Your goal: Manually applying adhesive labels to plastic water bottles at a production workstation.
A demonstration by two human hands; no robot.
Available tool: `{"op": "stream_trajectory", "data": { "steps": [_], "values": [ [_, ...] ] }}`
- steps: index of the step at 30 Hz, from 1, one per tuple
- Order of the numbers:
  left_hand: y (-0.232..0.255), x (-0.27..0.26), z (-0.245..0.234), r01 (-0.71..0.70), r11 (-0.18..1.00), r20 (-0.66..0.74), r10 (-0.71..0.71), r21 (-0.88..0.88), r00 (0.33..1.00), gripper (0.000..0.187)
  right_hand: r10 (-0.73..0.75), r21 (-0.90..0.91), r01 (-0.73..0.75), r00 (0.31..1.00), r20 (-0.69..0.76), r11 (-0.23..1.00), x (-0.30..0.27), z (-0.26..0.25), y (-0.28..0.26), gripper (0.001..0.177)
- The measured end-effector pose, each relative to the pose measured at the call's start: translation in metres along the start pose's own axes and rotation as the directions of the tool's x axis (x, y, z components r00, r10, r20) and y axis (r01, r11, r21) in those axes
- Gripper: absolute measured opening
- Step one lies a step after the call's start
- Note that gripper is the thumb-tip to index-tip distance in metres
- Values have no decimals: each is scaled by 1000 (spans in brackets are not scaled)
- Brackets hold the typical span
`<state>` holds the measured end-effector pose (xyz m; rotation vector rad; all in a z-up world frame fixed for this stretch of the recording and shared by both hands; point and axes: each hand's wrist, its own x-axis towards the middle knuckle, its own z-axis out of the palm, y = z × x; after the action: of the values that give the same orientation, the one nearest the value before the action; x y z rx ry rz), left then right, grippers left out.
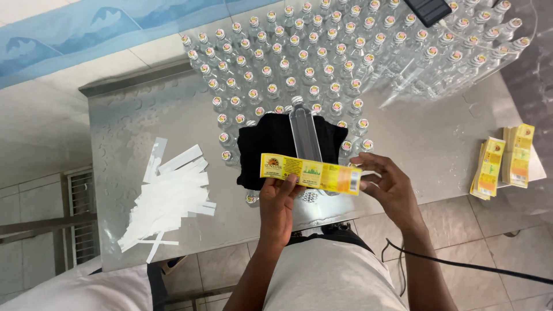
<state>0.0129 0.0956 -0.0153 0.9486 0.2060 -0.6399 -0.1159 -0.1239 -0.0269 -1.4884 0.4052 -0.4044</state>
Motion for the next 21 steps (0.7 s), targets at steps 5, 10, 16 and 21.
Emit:
{"op": "stream_trajectory", "data": {
  "steps": [5,10,16,21],
  "values": [
    [-10,9,7,-60,998,-70,58,-28,996,51,283,227,-305,951,122,925,-9,20,22,55],
    [-28,13,6,-22,998,-39,20,-58,999,47,334,334,-380,924,187,863,-5,50,40,84],
    [-39,22,-1,-64,998,-103,66,22,993,44,317,263,-272,937,-149,926,13,69,22,26],
    [-49,34,-8,-185,924,-169,252,334,953,42,296,140,-268,922,-250,953,25,76,10,22]
  ]
}}
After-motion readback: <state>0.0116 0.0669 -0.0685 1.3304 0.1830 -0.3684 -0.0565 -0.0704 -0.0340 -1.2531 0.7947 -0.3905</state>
